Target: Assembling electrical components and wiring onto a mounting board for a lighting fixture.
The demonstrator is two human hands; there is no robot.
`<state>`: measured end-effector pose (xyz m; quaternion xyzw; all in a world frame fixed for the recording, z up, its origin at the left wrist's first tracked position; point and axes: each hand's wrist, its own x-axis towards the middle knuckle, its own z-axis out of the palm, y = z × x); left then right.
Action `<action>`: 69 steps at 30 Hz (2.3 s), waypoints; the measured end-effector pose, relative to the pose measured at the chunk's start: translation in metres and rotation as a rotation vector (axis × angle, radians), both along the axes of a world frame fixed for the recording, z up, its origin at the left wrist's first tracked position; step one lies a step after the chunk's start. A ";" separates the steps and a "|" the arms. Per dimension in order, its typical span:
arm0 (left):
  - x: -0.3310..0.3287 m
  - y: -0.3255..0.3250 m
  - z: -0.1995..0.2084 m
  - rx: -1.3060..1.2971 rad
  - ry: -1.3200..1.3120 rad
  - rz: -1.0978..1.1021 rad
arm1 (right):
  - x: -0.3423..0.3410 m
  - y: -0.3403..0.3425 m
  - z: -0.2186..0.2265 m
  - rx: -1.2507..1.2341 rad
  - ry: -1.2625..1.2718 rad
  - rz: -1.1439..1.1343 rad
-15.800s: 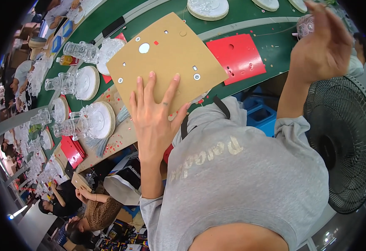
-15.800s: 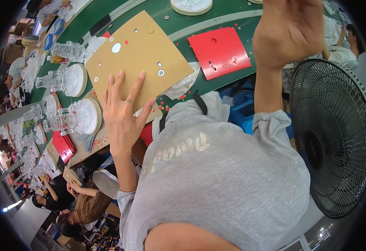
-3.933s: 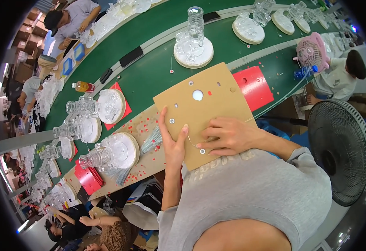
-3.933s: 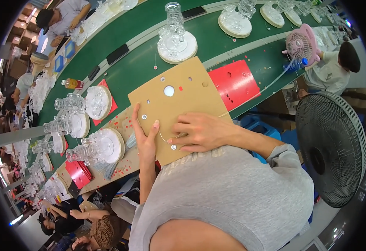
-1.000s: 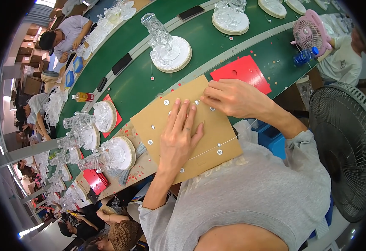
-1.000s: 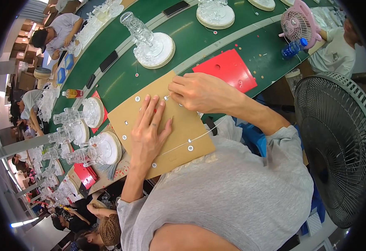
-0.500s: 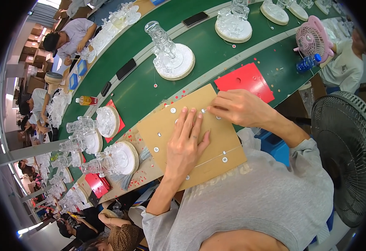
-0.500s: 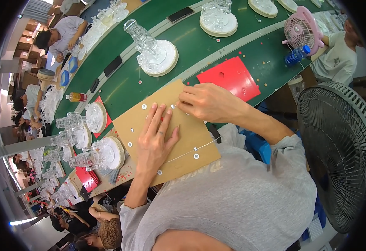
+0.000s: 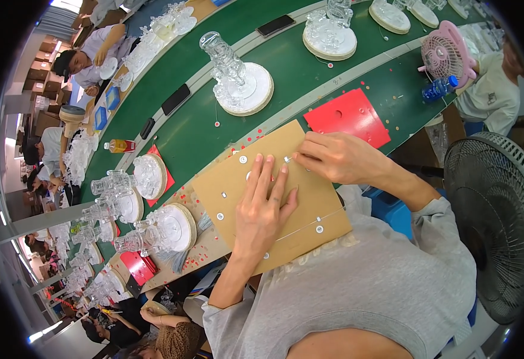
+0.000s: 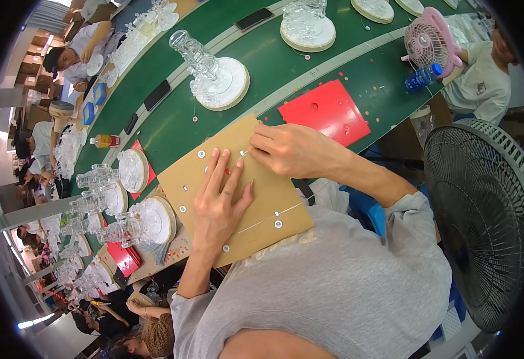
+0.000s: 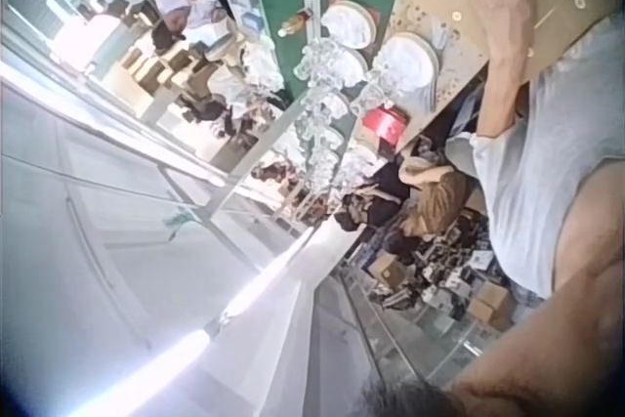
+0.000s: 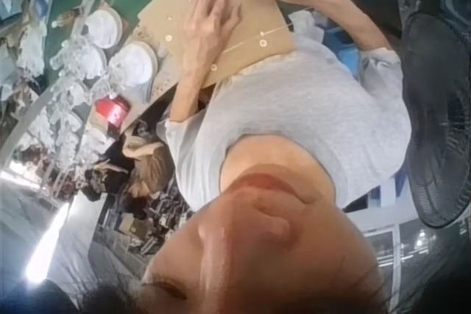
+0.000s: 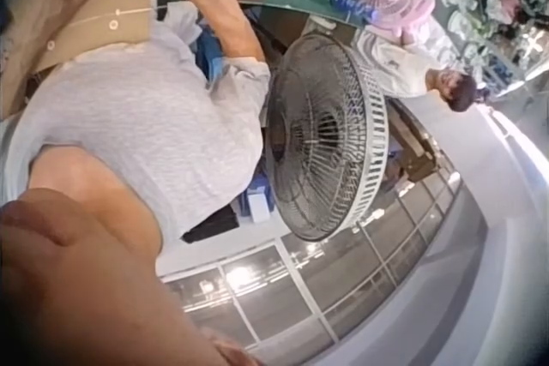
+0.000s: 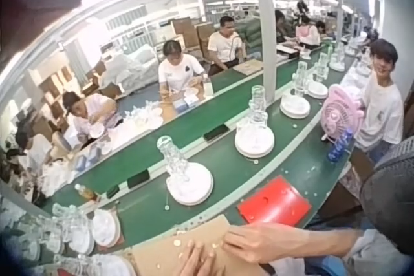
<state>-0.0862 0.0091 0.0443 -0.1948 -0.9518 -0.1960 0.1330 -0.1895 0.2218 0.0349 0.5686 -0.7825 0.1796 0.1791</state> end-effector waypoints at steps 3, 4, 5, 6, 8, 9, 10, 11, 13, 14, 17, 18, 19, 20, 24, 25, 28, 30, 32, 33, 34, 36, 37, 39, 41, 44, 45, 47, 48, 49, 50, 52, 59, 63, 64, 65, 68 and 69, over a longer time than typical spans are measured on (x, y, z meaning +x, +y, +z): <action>-0.003 0.002 0.001 0.015 -0.017 0.001 | -0.003 0.002 -0.004 0.010 0.006 -0.005; -0.003 0.002 0.002 0.021 -0.023 0.004 | -0.005 0.002 -0.004 0.009 0.006 -0.007; -0.004 0.003 0.002 0.028 -0.028 0.006 | -0.007 0.004 -0.003 -0.002 -0.007 0.003; -0.003 0.003 0.001 0.026 -0.029 0.007 | -0.007 0.004 -0.003 -0.014 -0.020 0.016; -0.002 0.003 0.000 0.023 -0.029 0.029 | -0.004 0.005 0.007 0.037 -0.082 -0.013; -0.002 0.004 0.000 0.022 -0.029 0.029 | -0.003 0.007 0.011 0.091 -0.143 -0.044; -0.003 0.004 0.001 0.024 -0.026 0.022 | -0.002 0.008 0.010 0.090 -0.143 -0.044; -0.003 0.004 0.001 0.027 -0.023 0.016 | -0.002 0.009 0.010 0.096 -0.106 -0.038; -0.004 0.005 0.000 0.025 -0.021 0.016 | -0.003 0.010 0.009 0.102 -0.065 -0.033; -0.004 0.006 0.000 0.024 -0.022 0.017 | -0.003 0.010 0.008 0.092 -0.043 -0.033; -0.002 0.006 -0.001 0.047 -0.030 0.023 | -0.001 0.009 0.008 0.091 -0.029 -0.034; -0.002 0.007 -0.001 0.048 -0.032 0.025 | 0.000 0.010 0.008 0.102 -0.040 -0.042; -0.002 0.008 -0.001 0.048 -0.040 0.025 | 0.001 0.010 0.008 0.104 -0.043 -0.039; -0.002 0.008 0.000 0.048 -0.048 0.025 | 0.002 0.009 0.007 0.106 -0.019 -0.037; -0.005 0.011 0.002 0.052 -0.084 0.030 | -0.004 -0.002 0.008 0.136 -0.040 0.011; -0.008 0.010 0.003 0.049 -0.082 0.045 | -0.005 -0.003 0.007 0.143 -0.053 0.006; -0.010 0.005 0.002 0.058 -0.088 0.057 | -0.017 0.003 0.000 0.068 -0.046 0.008; -0.011 0.003 0.001 0.040 -0.051 0.042 | -0.021 0.013 -0.005 -0.016 -0.118 -0.014; -0.015 0.005 -0.003 0.106 -0.043 0.047 | -0.020 0.012 -0.005 0.001 -0.139 -0.008; -0.019 0.006 -0.004 0.173 -0.028 0.036 | -0.019 0.012 -0.004 0.017 -0.153 -0.018; -0.021 0.007 -0.003 0.173 -0.026 0.027 | -0.018 0.010 -0.005 0.017 -0.151 -0.028; -0.022 0.010 0.002 0.229 -0.126 0.136 | -0.018 -0.001 -0.006 -0.015 -0.076 -0.003; -0.022 0.010 0.004 0.225 -0.114 0.129 | -0.018 0.003 -0.005 -0.020 -0.063 -0.009; -0.020 0.011 0.010 0.197 -0.137 0.111 | -0.014 0.017 0.001 0.010 -0.196 -0.065; -0.024 0.009 0.006 0.194 -0.122 0.082 | -0.015 0.017 -0.008 -0.023 -0.103 -0.068; -0.036 -0.006 0.001 0.179 -0.248 -0.010 | -0.007 0.012 -0.018 0.006 -0.053 -0.093; -0.043 -0.017 0.003 0.145 -0.292 -0.025 | -0.003 0.008 -0.015 0.019 -0.072 -0.127; -0.063 -0.028 0.016 -0.004 -0.235 -0.143 | 0.012 -0.002 -0.011 0.047 -0.054 -0.214; -0.067 -0.033 0.026 -0.117 -0.122 -0.242 | 0.029 -0.011 -0.008 0.055 -0.013 -0.262; -0.073 -0.032 0.023 -0.107 -0.100 -0.316 | 0.044 -0.020 -0.011 0.028 -0.049 -0.320; -0.081 -0.032 0.017 -0.190 -0.092 -0.321 | 0.053 -0.029 -0.016 -0.009 -0.081 -0.369; -0.094 -0.026 0.017 -0.274 -0.087 -0.326 | 0.069 -0.042 -0.017 -0.006 -0.048 -0.482; -0.103 -0.027 0.004 -0.109 -0.097 -0.404 | 0.075 -0.031 -0.009 -0.100 -0.172 -0.621; -0.076 -0.050 0.020 0.072 -0.119 -0.251 | 0.078 -0.026 0.008 -0.080 -0.235 -0.570; -0.070 -0.059 0.019 0.064 -0.133 -0.200 | 0.074 -0.029 0.012 -0.098 -0.270 -0.601; -0.062 -0.070 0.016 0.111 -0.121 -0.170 | 0.068 -0.035 0.015 -0.097 -0.288 -0.556; -0.056 -0.086 0.008 0.215 -0.111 -0.132 | 0.044 -0.054 0.016 -0.108 -0.395 -0.515; -0.053 -0.086 0.006 0.257 -0.111 -0.148 | 0.034 -0.069 0.013 -0.232 -0.516 -0.377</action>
